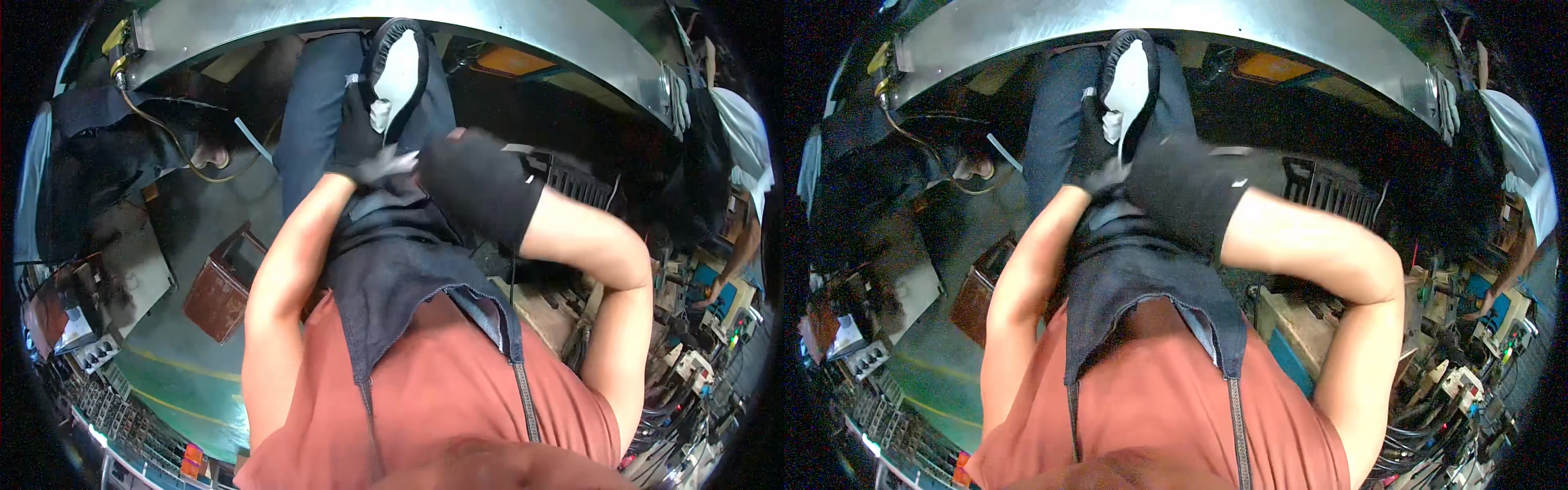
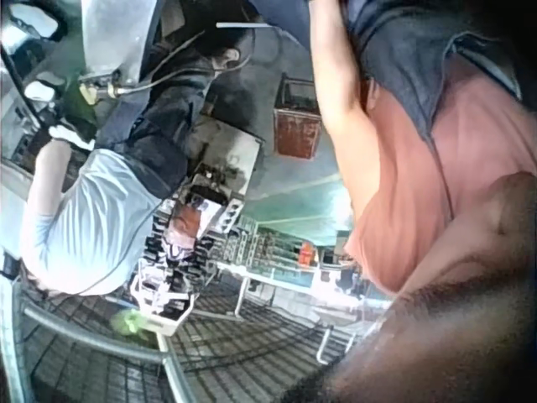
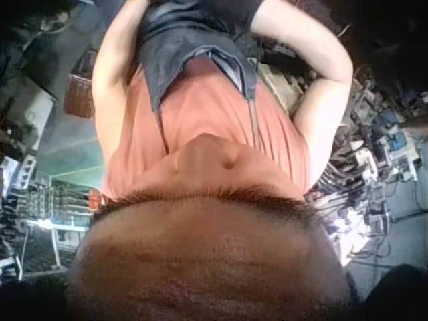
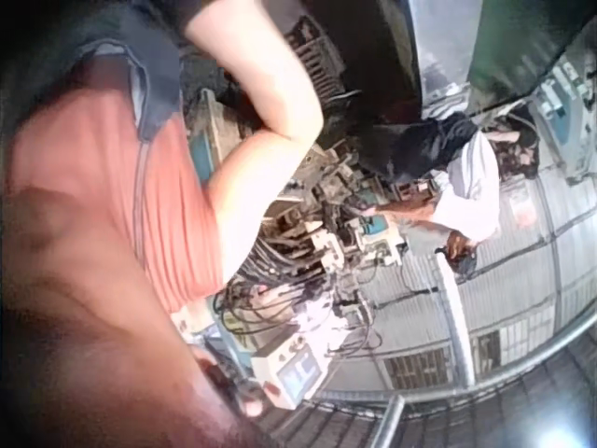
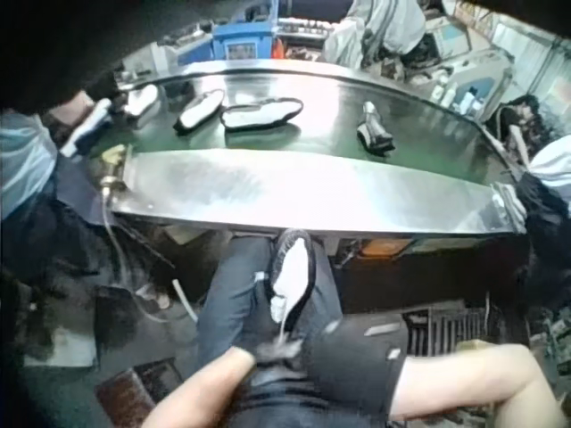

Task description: The person uses a pair of pliers to trim excess material from the white soles of black shoes. They repeatedly pick up shoes from a nearby metal table, hold them on their lap, and scrape the sole edges with the tool before placing them back on the table.

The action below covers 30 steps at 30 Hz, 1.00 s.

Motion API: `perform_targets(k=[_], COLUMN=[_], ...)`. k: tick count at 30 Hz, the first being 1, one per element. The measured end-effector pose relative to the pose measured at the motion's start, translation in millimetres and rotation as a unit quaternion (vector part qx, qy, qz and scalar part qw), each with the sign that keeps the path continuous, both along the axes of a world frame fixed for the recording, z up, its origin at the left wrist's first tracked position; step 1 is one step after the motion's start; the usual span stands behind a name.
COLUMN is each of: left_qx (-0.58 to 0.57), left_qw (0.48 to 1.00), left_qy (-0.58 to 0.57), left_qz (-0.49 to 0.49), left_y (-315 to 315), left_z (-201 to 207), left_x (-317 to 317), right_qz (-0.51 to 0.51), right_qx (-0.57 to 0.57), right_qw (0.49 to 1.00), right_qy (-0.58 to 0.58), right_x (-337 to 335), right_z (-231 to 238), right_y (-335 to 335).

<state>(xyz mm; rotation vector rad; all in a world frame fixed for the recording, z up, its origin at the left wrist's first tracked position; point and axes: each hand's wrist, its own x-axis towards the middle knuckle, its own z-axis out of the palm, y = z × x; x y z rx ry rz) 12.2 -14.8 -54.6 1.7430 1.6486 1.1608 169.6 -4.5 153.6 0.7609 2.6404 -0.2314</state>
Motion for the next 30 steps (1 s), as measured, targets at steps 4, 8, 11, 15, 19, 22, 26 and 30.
perform_targets(k=[4,8,11,15,19,22,26,30], left_qx=[-0.165,-0.156,-0.113,-0.112,-0.119,-0.125,-0.245,-0.159], left_qw=[0.977,0.922,0.965,0.986,0.981,0.958,0.815,0.973], left_qy=[-0.015,-0.328,-0.204,-0.033,-0.06,-0.218,-0.524,-0.159], left_qz=[-0.138,-0.133,-0.116,-0.12,-0.144,-0.14,-0.042,0.054], left_y=[21.2,2.1,-7.8,-12.9,-4.1,17.0,36.8,37.3], left_z=[27.0,32.3,39.6,40.7,32.8,29.0,40.6,43.0], left_x=[-25.3,-14.0,9.5,17.3,12.5,12.6,12.6,32.6], right_qz=[0.165,-0.323,-0.336,-0.274,-0.254,-0.204,-0.211,-0.239], right_qx=[-0.112,-0.331,-0.321,-0.208,-0.054,-0.021,-0.02,-0.154], right_qw=[0.91,0.876,0.856,0.925,0.935,0.917,0.924,0.907], right_qy=[0.364,0.139,0.227,0.164,0.242,0.343,0.317,0.311], right_x=[29.7,53.2,86.9,65.9,78.0,90.2,82.7,94.5], right_z=[-88.5,-72.1,-87.9,-36.8,-101.3,-142.7,-147.8,-129.7], right_y=[13.6,12.4,15.2,30.7,31.0,43.0,47.6,50.1])
